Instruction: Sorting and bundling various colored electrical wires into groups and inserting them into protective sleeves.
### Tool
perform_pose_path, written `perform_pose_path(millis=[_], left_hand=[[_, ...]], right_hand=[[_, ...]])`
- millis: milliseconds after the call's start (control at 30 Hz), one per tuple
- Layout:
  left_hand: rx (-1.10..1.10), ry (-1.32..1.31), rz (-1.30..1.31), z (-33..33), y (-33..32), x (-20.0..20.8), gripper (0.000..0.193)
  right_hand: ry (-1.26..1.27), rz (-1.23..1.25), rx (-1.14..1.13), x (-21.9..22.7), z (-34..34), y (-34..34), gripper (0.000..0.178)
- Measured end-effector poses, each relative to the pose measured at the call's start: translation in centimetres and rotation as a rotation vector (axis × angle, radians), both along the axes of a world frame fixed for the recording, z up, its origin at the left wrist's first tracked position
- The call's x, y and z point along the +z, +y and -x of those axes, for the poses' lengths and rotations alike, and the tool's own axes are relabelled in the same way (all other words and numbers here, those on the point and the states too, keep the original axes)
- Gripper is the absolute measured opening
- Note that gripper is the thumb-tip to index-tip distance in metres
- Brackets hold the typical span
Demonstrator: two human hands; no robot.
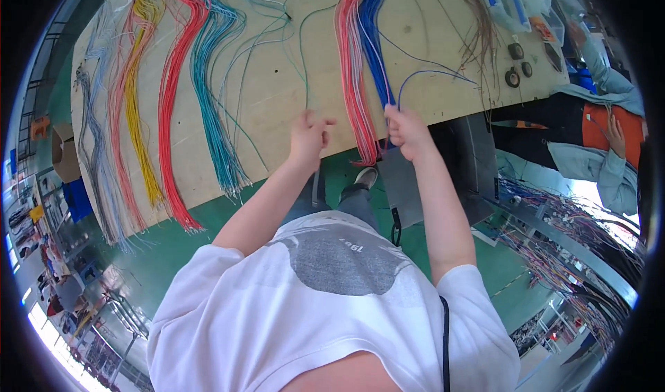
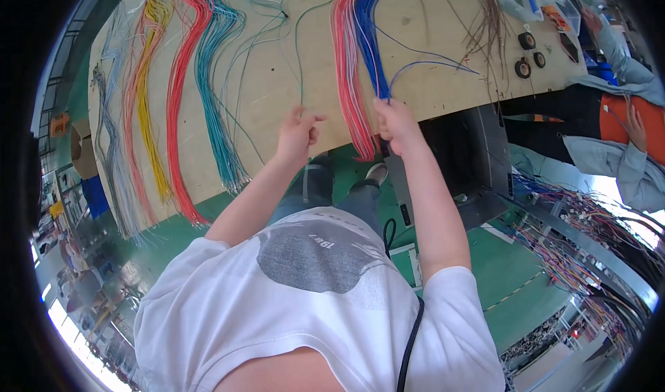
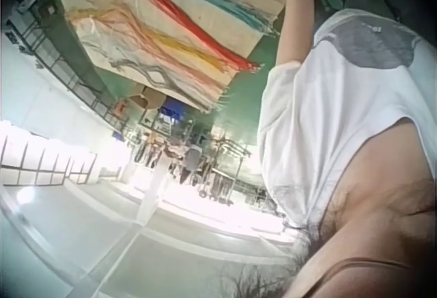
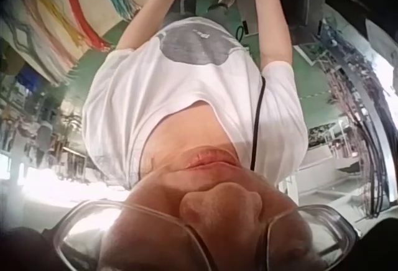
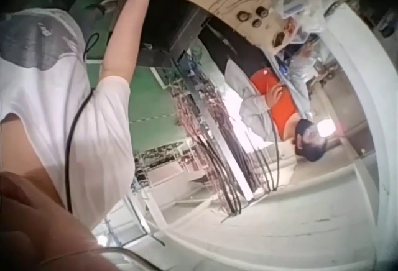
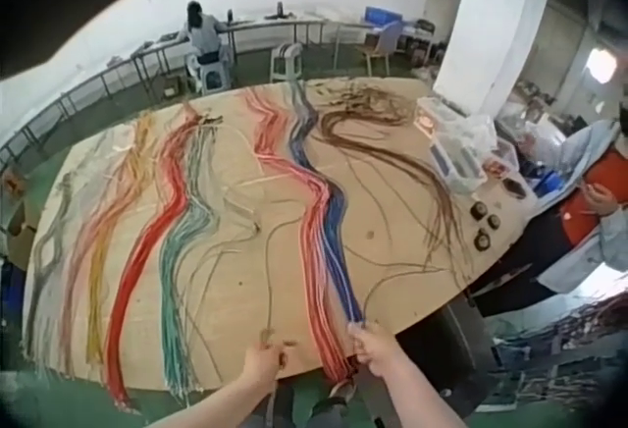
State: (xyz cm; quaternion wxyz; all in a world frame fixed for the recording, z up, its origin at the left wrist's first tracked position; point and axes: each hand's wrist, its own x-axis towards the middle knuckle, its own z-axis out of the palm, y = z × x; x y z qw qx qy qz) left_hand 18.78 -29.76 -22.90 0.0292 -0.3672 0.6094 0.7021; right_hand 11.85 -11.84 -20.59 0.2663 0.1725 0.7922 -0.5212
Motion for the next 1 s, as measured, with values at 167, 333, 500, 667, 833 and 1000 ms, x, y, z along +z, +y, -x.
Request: perform_pose_path(millis=[167,333,500,667,833,1000], left_hand=[[-0.245,0.007,-0.604,1.5,4.1,5.7,0.016],[-0.332,0.086,-0.722,2.3,2.6,7.7,0.018],[-0.117,0.132,-0.735,4.9,-0.6,7.4,0.018],[-0.084,0.161,-0.729,6.0,-1.6,7.4,0.018],[-0.015,0.158,-0.78,7.8,-3.1,5.9,0.019],[-0.188,0.046,-0.619,7.0,-2.9,6.9,0.019]], right_hand=[[-0.176,0.714,-0.085,7.0,2.6,-2.8,0.02],[-0.092,0.659,-0.137,8.3,1.4,-4.1,0.019],[-0.206,0.572,0.058,5.5,-3.4,-4.3,0.022],[-0.164,0.47,0.372,5.4,-4.6,-5.5,0.022],[-0.415,0.58,0.373,5.4,-5.9,-5.6,0.024],[-0.448,0.704,0.189,4.9,-7.0,-5.8,0.026]])
